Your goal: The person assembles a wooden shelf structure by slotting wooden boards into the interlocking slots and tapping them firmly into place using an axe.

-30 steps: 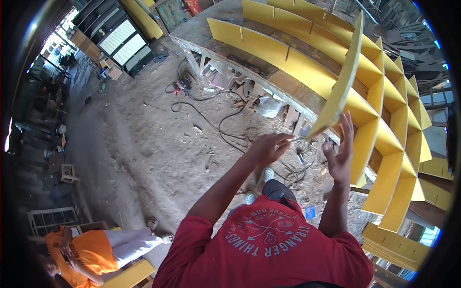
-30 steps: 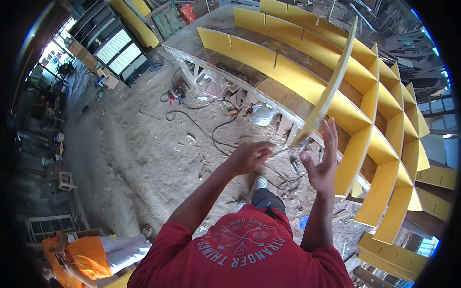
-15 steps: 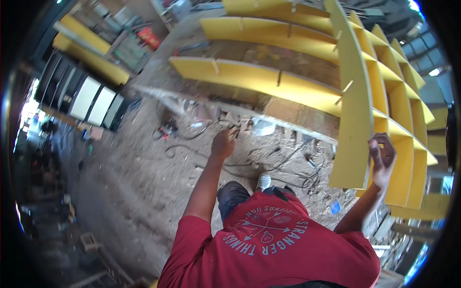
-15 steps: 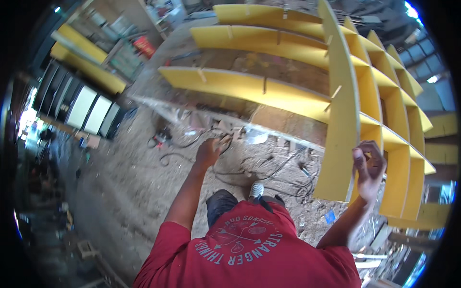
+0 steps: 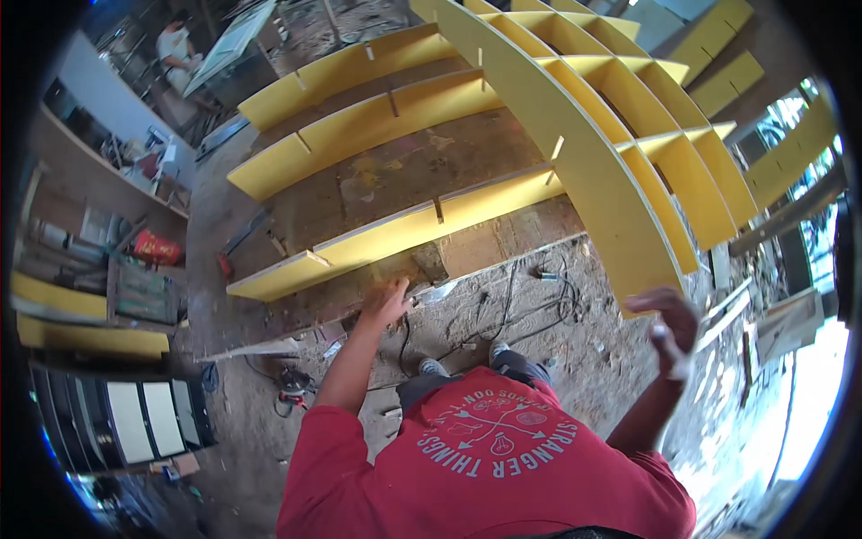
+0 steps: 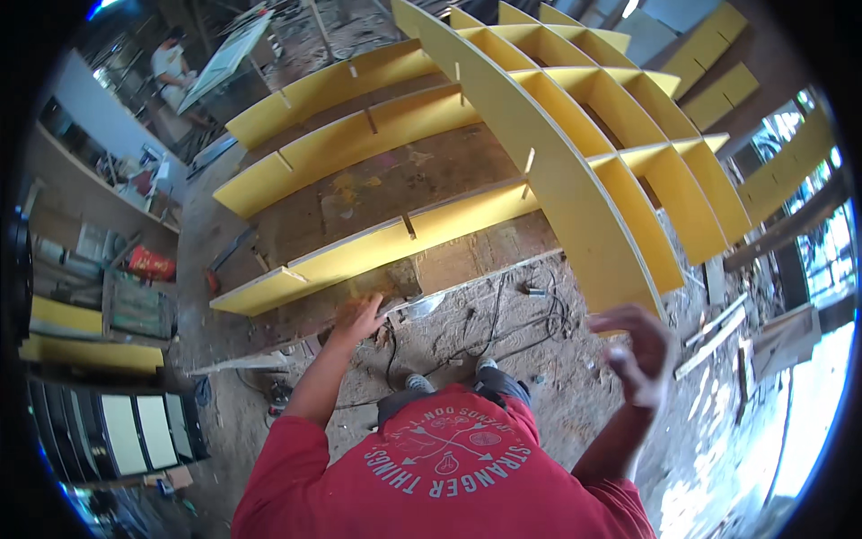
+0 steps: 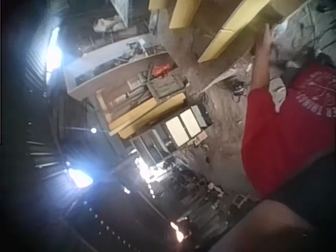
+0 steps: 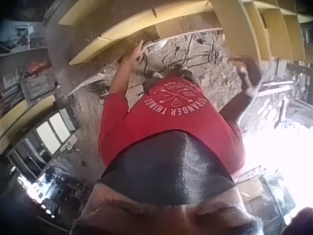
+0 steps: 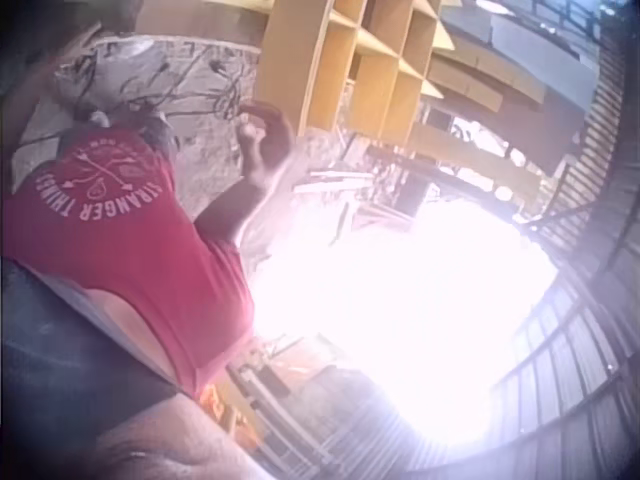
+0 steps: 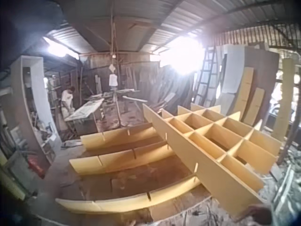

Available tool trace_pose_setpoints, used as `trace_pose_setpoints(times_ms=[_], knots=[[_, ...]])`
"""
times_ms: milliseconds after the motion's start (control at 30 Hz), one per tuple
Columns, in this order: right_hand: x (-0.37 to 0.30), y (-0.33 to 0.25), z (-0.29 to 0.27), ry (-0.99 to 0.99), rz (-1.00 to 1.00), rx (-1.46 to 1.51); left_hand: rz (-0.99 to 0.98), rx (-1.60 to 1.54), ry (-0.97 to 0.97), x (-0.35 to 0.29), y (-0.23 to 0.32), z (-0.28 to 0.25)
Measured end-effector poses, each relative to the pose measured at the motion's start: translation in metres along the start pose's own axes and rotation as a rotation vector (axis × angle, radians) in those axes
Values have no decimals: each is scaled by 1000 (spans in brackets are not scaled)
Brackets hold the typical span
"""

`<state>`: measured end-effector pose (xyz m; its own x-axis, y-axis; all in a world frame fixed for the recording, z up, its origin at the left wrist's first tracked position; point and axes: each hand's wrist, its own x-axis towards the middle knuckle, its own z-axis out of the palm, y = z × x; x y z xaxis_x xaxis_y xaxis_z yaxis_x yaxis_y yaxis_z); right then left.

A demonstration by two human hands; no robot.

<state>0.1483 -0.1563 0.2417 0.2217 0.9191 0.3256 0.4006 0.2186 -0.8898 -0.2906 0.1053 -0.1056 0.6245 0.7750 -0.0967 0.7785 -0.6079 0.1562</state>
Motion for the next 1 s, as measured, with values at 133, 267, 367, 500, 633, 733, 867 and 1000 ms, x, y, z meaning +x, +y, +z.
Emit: trace_pose_setpoints(times_ms=[133,267,367,500,633,733,867,1000], knots=[[14,37,81,-459,387,-4,53,-309,212,-14,30,7],[-12,149,159,-689,609,49,-182,-1001,-231,1,106,-77],[-9,175,202,-521,507,377,-45,-974,-163,15,156,-96],[22,158,201,-216,333,605,437,-1085,205,51,189,-121],[36,172,184,-52,389,599,339,-910,-164,80,189,-190],[31,229,173,-63,316,232,53,-745,-246,123,153,-227],[39,223,165,100,486,33,302,-578,182,220,106,-267],[51,220,181,133,829,297,721,-355,606,338,123,-311]])
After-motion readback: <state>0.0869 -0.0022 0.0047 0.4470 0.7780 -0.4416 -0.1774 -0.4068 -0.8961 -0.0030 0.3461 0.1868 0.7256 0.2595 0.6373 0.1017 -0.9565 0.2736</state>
